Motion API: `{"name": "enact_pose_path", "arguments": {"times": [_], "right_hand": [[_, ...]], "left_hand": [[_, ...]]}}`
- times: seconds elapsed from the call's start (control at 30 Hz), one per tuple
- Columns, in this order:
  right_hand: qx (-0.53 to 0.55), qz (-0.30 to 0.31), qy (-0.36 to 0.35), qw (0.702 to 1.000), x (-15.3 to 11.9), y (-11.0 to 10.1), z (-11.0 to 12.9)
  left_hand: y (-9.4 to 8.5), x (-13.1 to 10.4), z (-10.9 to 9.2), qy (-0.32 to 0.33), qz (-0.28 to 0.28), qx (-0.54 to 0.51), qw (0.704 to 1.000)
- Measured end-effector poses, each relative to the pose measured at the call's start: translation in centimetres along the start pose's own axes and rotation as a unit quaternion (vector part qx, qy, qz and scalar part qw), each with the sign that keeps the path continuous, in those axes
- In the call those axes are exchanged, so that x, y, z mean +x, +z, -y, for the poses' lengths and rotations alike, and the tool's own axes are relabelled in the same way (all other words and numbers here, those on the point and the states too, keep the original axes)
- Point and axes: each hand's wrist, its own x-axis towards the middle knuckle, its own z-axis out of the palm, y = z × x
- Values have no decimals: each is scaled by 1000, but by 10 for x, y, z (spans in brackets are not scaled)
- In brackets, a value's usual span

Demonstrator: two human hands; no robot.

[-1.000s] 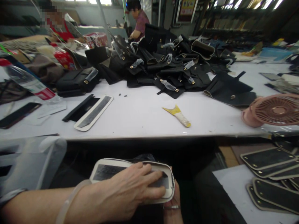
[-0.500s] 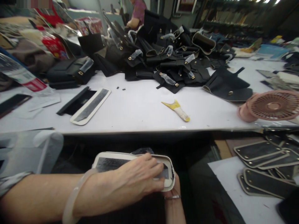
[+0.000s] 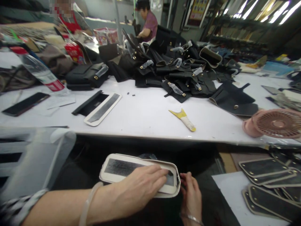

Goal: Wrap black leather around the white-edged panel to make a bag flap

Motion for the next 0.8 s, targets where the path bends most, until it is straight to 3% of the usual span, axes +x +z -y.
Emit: {"name": "enact_pose_path", "arguments": {"times": [0.1, 0.17, 0.23, 0.3, 0.4, 0.47, 0.57, 0.8], "right_hand": [[-51, 55, -39, 996, 19, -11, 42], [-162, 181, -151, 958, 27, 0, 76], [-254, 316, -274, 872, 28, 25, 105], [-319, 409, -357, 777, 25, 53, 124], [-402, 484, -408, 662, 24, 86, 136], [-435, 518, -409, 612, 27, 99, 138], [-458, 551, -396, 575, 33, 110, 141], [-452, 584, -387, 552, 37, 123, 146]], "left_hand": [[8, -6, -5, -18, -33, -29, 999], [17, -7, -3, -24, -61, -61, 996], [26, -7, 1, -32, -82, -78, 993], [33, -7, 5, -48, -76, -90, 992], [37, -9, 8, -59, -55, -118, 990], [33, -12, 10, -57, -59, -139, 987], [25, -15, 13, -57, -52, -160, 984], [16, -17, 23, -36, -42, -203, 978]]}}
